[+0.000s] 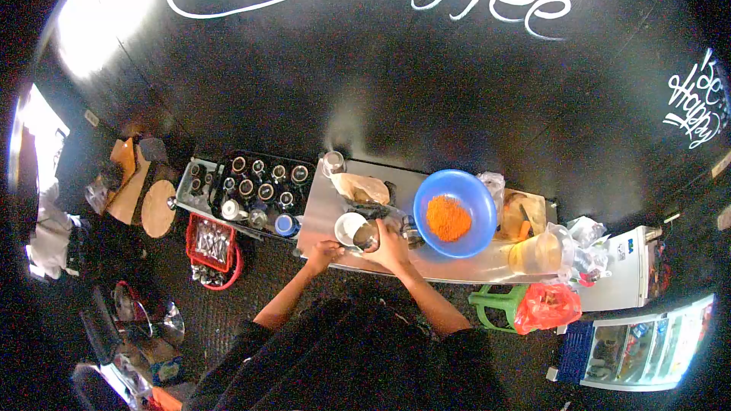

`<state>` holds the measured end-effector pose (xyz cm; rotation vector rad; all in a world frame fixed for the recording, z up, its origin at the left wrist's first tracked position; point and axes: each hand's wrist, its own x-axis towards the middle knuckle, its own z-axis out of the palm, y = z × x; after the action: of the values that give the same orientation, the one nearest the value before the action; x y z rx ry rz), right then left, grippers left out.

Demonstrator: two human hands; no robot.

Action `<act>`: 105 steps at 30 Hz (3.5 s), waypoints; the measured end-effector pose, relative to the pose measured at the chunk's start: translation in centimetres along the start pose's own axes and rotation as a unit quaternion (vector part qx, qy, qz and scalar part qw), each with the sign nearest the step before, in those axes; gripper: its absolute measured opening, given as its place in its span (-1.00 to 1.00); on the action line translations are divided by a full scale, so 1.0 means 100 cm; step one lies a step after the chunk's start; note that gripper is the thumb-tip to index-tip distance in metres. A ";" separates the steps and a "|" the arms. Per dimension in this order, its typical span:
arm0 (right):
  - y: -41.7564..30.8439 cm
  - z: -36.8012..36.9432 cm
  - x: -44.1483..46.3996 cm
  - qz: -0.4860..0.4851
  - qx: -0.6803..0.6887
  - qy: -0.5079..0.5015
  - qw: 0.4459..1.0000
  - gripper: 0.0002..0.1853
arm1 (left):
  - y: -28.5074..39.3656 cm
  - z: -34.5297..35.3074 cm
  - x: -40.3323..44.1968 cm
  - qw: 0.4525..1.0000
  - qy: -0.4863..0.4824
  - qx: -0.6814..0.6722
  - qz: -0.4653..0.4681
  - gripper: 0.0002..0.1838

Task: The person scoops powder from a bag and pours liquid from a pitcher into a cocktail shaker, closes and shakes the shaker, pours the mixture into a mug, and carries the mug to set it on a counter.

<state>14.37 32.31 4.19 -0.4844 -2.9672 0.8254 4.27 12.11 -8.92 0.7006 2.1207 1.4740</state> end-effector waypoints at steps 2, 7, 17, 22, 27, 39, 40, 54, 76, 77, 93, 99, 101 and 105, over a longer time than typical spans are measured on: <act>-0.002 -0.003 0.002 0.008 -0.006 -0.023 1.000 0.04 | 0.009 -0.002 -0.005 0.999 0.009 0.026 0.035 -0.73; -0.003 -0.006 0.006 -0.012 -0.038 -0.015 0.999 0.03 | 0.011 -0.001 -0.002 0.994 -0.018 -0.064 -0.084 -0.73; -0.008 -0.014 0.011 -0.003 -0.048 -0.072 0.996 0.04 | 0.013 -0.007 -0.001 0.999 -0.032 0.002 -0.042 -0.73; -0.013 -0.019 0.014 -0.011 -0.063 -0.085 0.994 0.03 | 0.007 -0.005 0.000 0.998 -0.029 -0.031 -0.045 -0.70; -0.014 -0.020 0.016 -0.013 -0.082 -0.093 0.992 0.03 | 0.000 -0.003 0.003 0.999 -0.020 0.007 -0.024 -0.70; -0.017 -0.020 0.018 -0.027 -0.100 -0.081 0.991 -0.09 | 0.009 -0.006 0.000 1.000 -0.023 0.005 -0.001 -0.75; -0.017 -0.020 0.019 -0.026 -0.100 -0.080 0.991 -0.09 | 0.008 -0.005 0.002 1.000 -0.022 0.004 0.003 -0.75; -0.015 -0.013 0.023 -0.053 -0.126 -0.064 0.989 -0.11 | -0.010 -0.001 0.005 0.999 -0.024 -0.039 -0.024 -0.73; -0.018 -0.013 0.029 -0.046 -0.130 -0.079 0.987 -0.14 | -0.005 -0.003 0.001 0.999 -0.024 -0.005 -0.029 -0.73; -0.019 -0.013 0.029 -0.035 -0.123 -0.087 0.988 -0.13 | -0.005 -0.003 0.001 0.999 -0.024 -0.005 -0.029 -0.73; -0.024 -0.016 0.028 -0.006 -0.140 -0.085 0.986 -0.10 | 0.001 -0.003 0.000 1.000 -0.003 -0.016 -0.022 -0.73; -0.025 -0.016 0.030 -0.003 -0.143 -0.109 0.984 -0.10 | -0.004 -0.001 0.000 0.999 -0.007 -0.029 -0.037 -0.73; -0.025 -0.016 0.030 -0.002 -0.136 -0.112 0.984 -0.08 | 0.000 -0.002 -0.001 0.999 -0.005 -0.038 -0.021 -0.74; -0.024 -0.017 0.028 0.001 -0.121 -0.115 0.986 -0.05 | 0.004 -0.002 -0.002 0.997 -0.017 -0.066 -0.027 -0.76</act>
<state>11.17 32.04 6.71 -0.4266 -3.3029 0.5555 4.34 11.96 -8.48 0.6104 1.9798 1.5462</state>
